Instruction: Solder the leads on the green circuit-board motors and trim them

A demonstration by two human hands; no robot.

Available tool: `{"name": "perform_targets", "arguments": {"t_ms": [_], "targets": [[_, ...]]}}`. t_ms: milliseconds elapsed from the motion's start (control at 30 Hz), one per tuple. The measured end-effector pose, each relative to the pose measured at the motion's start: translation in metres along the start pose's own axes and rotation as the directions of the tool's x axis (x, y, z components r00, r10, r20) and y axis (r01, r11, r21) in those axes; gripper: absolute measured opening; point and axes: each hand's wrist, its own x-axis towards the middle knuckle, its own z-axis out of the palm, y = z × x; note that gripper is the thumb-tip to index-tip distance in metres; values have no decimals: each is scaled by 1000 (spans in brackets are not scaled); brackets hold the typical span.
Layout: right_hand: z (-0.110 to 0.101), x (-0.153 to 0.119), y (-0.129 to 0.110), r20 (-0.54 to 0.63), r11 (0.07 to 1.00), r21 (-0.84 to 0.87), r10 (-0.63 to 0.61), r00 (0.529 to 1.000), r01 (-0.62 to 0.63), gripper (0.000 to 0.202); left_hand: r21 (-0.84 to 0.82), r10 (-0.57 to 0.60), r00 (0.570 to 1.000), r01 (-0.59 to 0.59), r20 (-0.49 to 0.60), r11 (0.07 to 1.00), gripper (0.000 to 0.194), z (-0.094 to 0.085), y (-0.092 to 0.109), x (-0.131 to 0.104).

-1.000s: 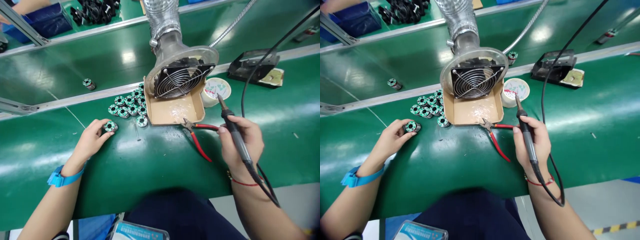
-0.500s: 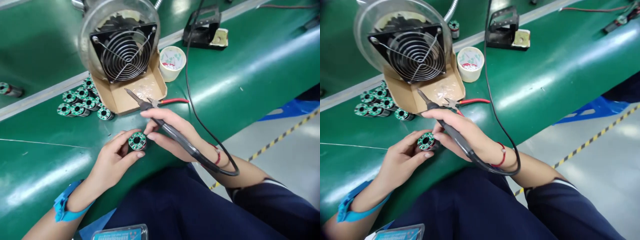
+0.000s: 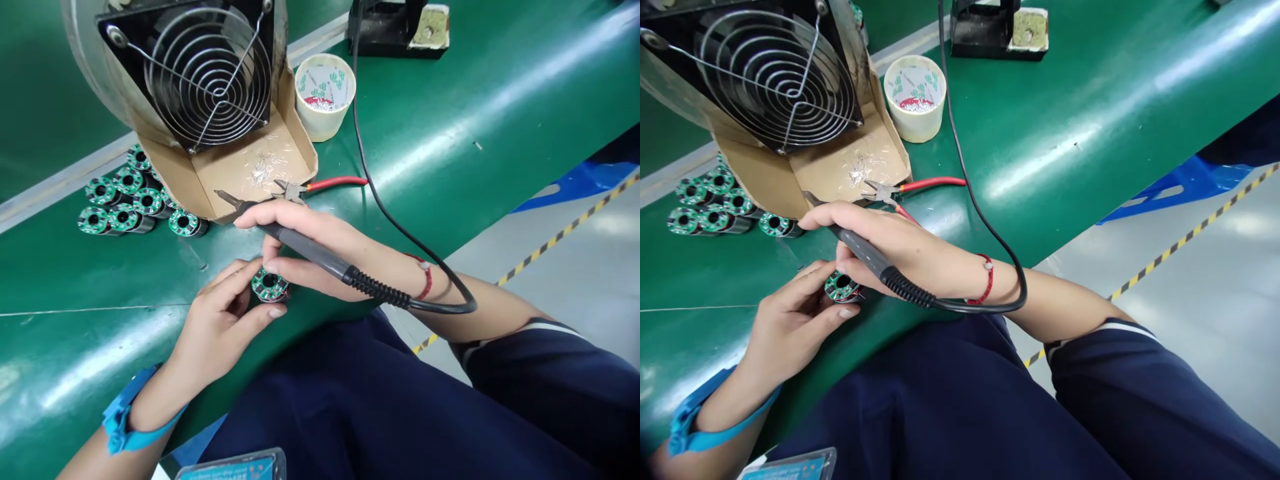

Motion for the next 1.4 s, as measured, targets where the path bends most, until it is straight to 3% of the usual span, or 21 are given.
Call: {"name": "perform_targets", "arguments": {"t_ms": [233, 400, 700, 767, 900, 967, 1033, 1100, 1200, 1300, 1400], "targets": [[8, 8, 14, 36, 992, -78, -95, 995, 97, 40, 30, 11, 1000, -12, 2, 999, 42, 1, 2, 3], [8, 10, 14, 58, 976, -215, -17, 998, 29, 45, 31, 10, 1000, -10, 1, 999, 44, 1, 4, 4], [-2, 9, 10, 180, 946, -290, -92, 979, 142, 33, 60, 25, 998, -22, -50, 998, 41, 4, 0, 1], [0, 6, 13, 142, 952, -259, -129, 981, 162, 31, 52, 20, 999, -18, -38, 998, 41, 4, -1, 2], [11, -4, 19, -79, 972, -198, -145, 986, 127, 40, 96, -28, 997, 35, -69, 995, 34, 2, -1, 7], [18, -7, 22, -144, 950, -289, -169, 975, 122, 54, 155, -56, 993, 72, -105, 985, 28, 2, -3, 12], [25, -8, 28, -133, 892, -441, -174, 976, 99, 56, 192, -121, 985, 142, -120, 971, 29, 3, -8, 16], [30, -5, 34, -104, 812, -582, -127, 986, 43, 46, 123, -214, 968, 231, -132, 965, 43, 5, -16, 18], [33, -1, 40, -72, 748, -663, -108, 992, 34, 46, -172, -293, 945, 267, -145, 948, 66, 6, -24, 17], [37, 1, 36, -50, 809, -576, -173, 984, 113, 50, -409, -300, 944, 223, -135, 885, 74, 4, -20, 14], [46, 1, 29, -55, 858, -481, -233, 971, 179, 41, -481, -308, 945, 220, -111, 848, 78, 0, -9, 12]]}}
